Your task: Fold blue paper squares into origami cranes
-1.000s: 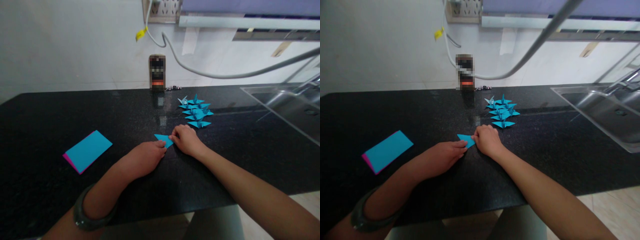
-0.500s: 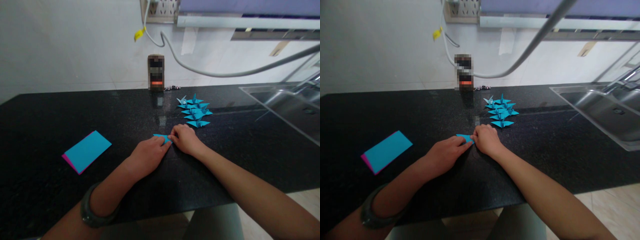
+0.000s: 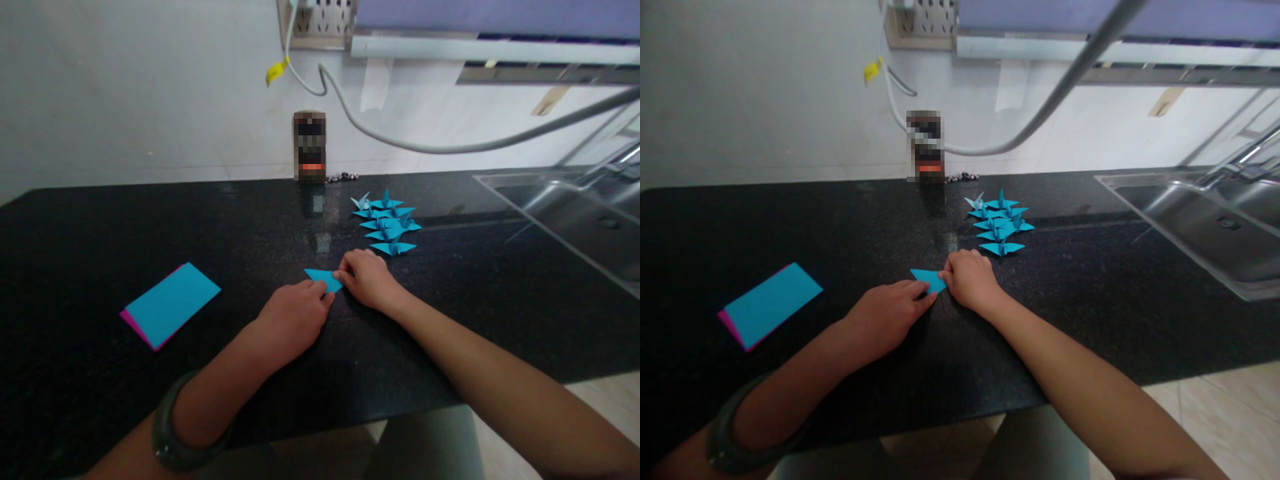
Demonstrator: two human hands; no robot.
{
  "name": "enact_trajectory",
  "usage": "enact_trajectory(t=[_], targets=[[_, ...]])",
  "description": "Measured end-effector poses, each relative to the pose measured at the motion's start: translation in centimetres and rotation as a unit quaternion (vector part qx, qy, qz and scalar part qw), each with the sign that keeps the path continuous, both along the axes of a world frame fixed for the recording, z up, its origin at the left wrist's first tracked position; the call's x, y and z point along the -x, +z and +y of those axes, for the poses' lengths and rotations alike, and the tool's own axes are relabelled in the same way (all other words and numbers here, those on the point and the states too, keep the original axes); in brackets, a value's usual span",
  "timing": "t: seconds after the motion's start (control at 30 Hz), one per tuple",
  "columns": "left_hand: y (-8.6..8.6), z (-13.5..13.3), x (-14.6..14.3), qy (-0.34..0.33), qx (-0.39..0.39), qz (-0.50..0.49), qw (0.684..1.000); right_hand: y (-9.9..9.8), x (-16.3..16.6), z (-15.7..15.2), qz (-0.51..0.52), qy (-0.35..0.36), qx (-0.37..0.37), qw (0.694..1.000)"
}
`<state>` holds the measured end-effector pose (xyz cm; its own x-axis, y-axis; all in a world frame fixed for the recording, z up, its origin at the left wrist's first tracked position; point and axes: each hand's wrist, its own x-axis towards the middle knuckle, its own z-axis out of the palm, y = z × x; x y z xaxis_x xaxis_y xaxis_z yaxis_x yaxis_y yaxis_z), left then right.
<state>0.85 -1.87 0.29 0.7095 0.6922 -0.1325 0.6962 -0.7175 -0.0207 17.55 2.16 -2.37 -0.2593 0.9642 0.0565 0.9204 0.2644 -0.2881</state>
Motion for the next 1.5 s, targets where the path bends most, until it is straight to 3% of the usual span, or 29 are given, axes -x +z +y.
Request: enact_trajectory(t=[0.23,0.33,0.53,0.77,0.9,1.1,1.3,1.5], targets=[[-0.1,0.9,1.5,-0.039,0.054,-0.055,0.996,0.1,0.0,0.0,0.005,-0.002,0.006,1.000],[-0.1,0.9,1.2,-0.006,0.034,-0.084,0.996,0.1,0.0,0.0,0.006,0.000,0.003,1.000],[-0.5,0.2,0.2,-0.005,0.006,-0.033,0.999,-0.1,0.0,0.1,0.006,-0.001,-0.001,1.000],[-0.9,0.2,0.4,0.010,0.022,-0.060,0.998,-0.2,-1.1,0.4,0.097,0.023,-0.016,0.995],[-1.1,0.2,0.4,0.017,0.022,-0.070,0.997,-0.4,-1.2,-0.4,0.056,0.010,-0.054,0.997],[-1.3,0.2,0.4,0.020,0.021,-0.073,0.997,-0.3,-0.8,-1.1,-0.017,-0.026,-0.047,0.998],[-1.3,0.2,0.5,0.024,0.029,-0.069,0.997,-0.3,-2.2,-0.2,-0.036,-0.099,-0.027,0.994],[-1.2,0.1,0.4,0.024,0.026,-0.070,0.997,-0.3,-2.0,-0.1,-0.009,-0.088,-0.048,0.995]])
